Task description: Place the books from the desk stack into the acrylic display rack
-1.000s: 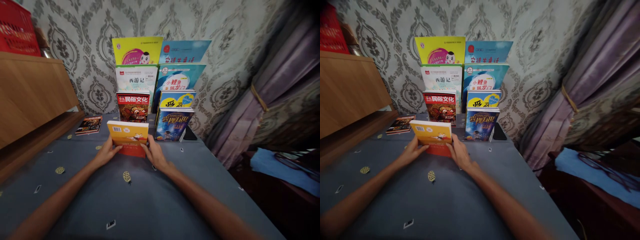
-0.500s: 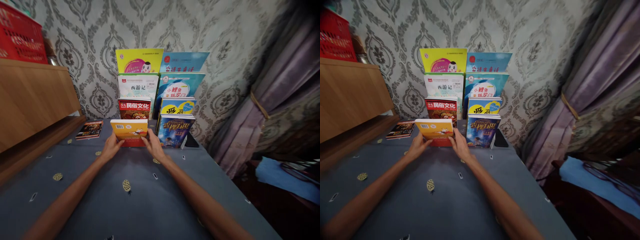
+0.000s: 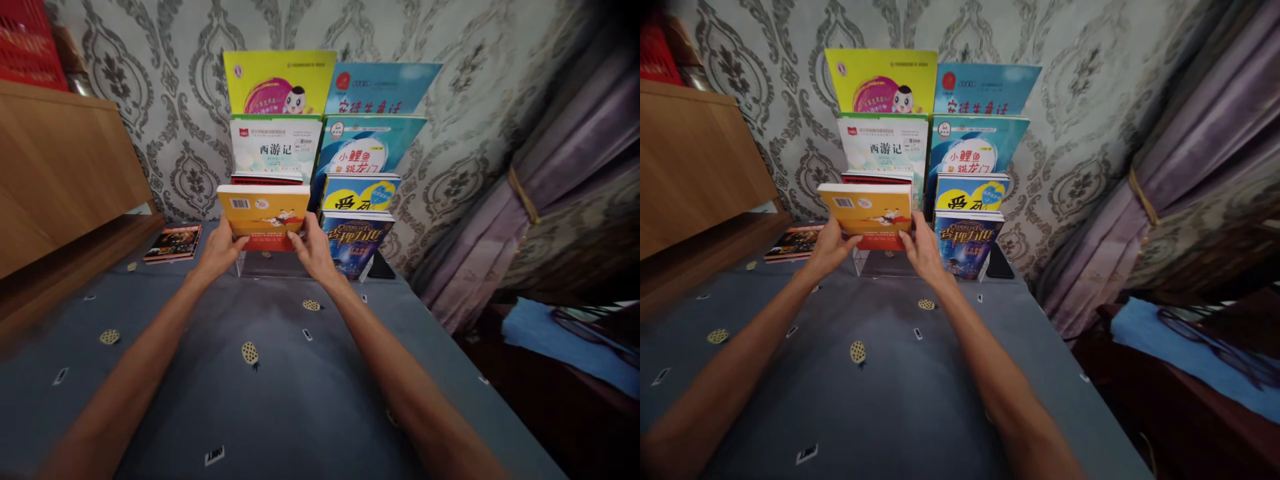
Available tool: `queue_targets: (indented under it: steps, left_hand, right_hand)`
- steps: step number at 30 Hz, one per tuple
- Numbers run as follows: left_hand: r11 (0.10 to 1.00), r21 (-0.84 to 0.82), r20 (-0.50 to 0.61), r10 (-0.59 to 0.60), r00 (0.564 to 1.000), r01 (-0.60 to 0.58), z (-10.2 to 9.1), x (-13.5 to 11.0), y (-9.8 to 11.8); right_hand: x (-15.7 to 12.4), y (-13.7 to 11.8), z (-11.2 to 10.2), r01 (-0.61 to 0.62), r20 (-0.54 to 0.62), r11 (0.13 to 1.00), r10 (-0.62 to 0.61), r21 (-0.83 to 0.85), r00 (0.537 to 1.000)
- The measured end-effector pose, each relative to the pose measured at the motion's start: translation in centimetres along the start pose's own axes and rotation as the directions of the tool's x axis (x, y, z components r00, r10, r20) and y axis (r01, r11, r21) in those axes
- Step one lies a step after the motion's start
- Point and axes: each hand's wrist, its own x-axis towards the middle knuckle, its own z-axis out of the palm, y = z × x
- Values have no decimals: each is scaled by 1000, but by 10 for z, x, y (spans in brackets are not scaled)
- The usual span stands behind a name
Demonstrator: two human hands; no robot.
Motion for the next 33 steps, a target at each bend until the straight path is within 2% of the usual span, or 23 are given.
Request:
queue_targets:
  steps: [6, 10, 14, 19, 23, 29, 33]
  left_hand:
    - [1000, -29, 48, 9, 999, -8, 4, -2, -6]
    - [998, -62, 85, 20, 996, -15, 5, -2, -10]
    - [998, -46, 142, -30, 989, 37, 9, -3, -13]
    - [1000, 26, 67, 7, 998, -8, 16, -6, -18]
    - [996, 88, 47, -38, 998, 34, 19, -10, -20]
    - [992, 114, -25, 52, 998, -49, 21, -13, -17]
    - [994, 99, -30, 59, 998, -55, 21, -13, -17]
  right_hand:
    - [-2, 2, -1, -28, 45, 1000, 28, 1, 999]
    - [-5, 6, 3, -4, 49, 1000, 4, 6, 999]
    - [-7, 13, 8, -34, 61, 999, 32, 18, 998]
    - [-9, 21, 17, -70, 69, 997, 69, 13, 995]
    - [-16, 29, 28, -84, 70, 996, 86, -27, 994]
    - [-29, 31, 35, -128, -11, 983, 128, -129, 992]
    - [-31, 26, 36, -148, -68, 982, 140, -120, 988]
